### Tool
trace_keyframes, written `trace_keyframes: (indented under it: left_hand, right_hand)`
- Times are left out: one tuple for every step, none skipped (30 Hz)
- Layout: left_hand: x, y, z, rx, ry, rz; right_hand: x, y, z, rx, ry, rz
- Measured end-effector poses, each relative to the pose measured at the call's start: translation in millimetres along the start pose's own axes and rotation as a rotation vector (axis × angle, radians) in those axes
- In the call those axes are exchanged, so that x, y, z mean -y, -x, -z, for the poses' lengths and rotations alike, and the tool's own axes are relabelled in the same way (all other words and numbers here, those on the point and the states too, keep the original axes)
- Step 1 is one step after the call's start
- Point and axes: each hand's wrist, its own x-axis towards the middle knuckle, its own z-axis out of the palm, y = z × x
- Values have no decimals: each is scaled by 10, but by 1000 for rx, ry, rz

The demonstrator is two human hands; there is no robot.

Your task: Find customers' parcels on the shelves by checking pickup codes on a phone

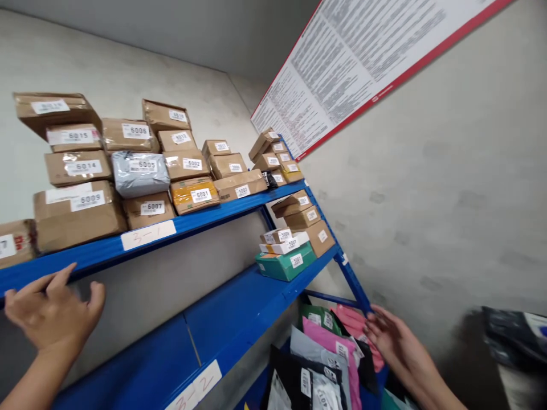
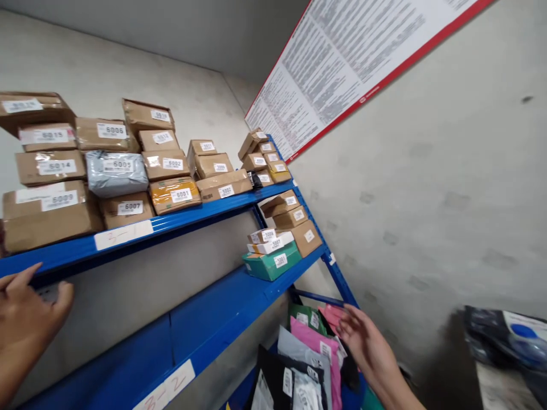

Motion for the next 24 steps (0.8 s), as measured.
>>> trace_keyframes:
  left_hand:
    - [-42, 6, -72, -28, -11, -48]
    - [-106, 11, -148, -46, -37, -103]
    - [-192, 13, -224, -58, -60, -172]
    - [-301, 12, -294, -41, -56, -270]
    - [-430, 8, -358, -15, -35, -373]
    - [-572, 1, -413, 19, 0, -478]
    - [-719, -8, -460, 57, 46, -583]
    - [-866, -22, -502, 98, 98, -679]
    - [-1003, -40, -540, 126, 146, -756]
    - [-1127, -67, -579, 141, 181, -807]
    - [-1234, -105, -621, 147, 202, -838]
    - [-1325, -154, -670, 146, 211, -846]
    - [-1401, -216, -726, 141, 212, -833]
    - [-1467, -289, -793, 133, 205, -809]
    - [-1526, -369, -870, 128, 191, -786]
    - [-1584, -454, -958, 128, 169, -766]
    - [-1645, -540, -1056, 136, 143, -756]
    - [-1712, -621, -1162, 153, 113, -747]
    - [-1787, -695, -1275, 180, 82, -737]
    - [-1870, -758, -1389, 213, 52, -717]
    - [-1959, -809, -1502, 247, 27, -685]
    - [-2050, -847, -1610, 278, 8, -643]
    - [-2141, -871, -1707, 305, -8, -591]
    - [-2226, -883, -1793, 327, -22, -535]
  right_hand:
    - [75, -18, -173, 63, 26, 85]
    - [138, -29, -339, 119, 71, 146]
    - [185, -39, -492, 165, 129, 184]
    - [215, -54, -625, 192, 188, 223]
    - [231, -77, -739, 214, 252, 256]
    - [234, -111, -833, 236, 319, 289]
    - [231, -157, -913, 266, 390, 323]
    - [225, -212, -982, 310, 464, 354]
    - [224, -274, -1046, 369, 542, 387]
    - [232, -341, -1110, 438, 621, 426]
    - [253, -410, -1176, 510, 699, 472]
    - [288, -479, -1245, 584, 775, 525]
    - [338, -548, -1316, 656, 844, 586]
    - [397, -617, -1386, 726, 907, 653]
    - [462, -687, -1451, 794, 966, 723]
    - [525, -756, -1507, 858, 1019, 794]
    - [578, -824, -1549, 922, 1064, 865]
    - [614, -889, -1574, 985, 1100, 933]
    - [626, -947, -1581, 1053, 1129, 992]
    - [608, -998, -1567, 1131, 1152, 1044]
    - [556, -1038, -1535, 1222, 1168, 1094]
    - [469, -1069, -1487, 1325, 1177, 1148]
    - [346, -1092, -1428, 1430, 1179, 1214]
    - [189, -1109, -1362, 1523, 1169, 1304]
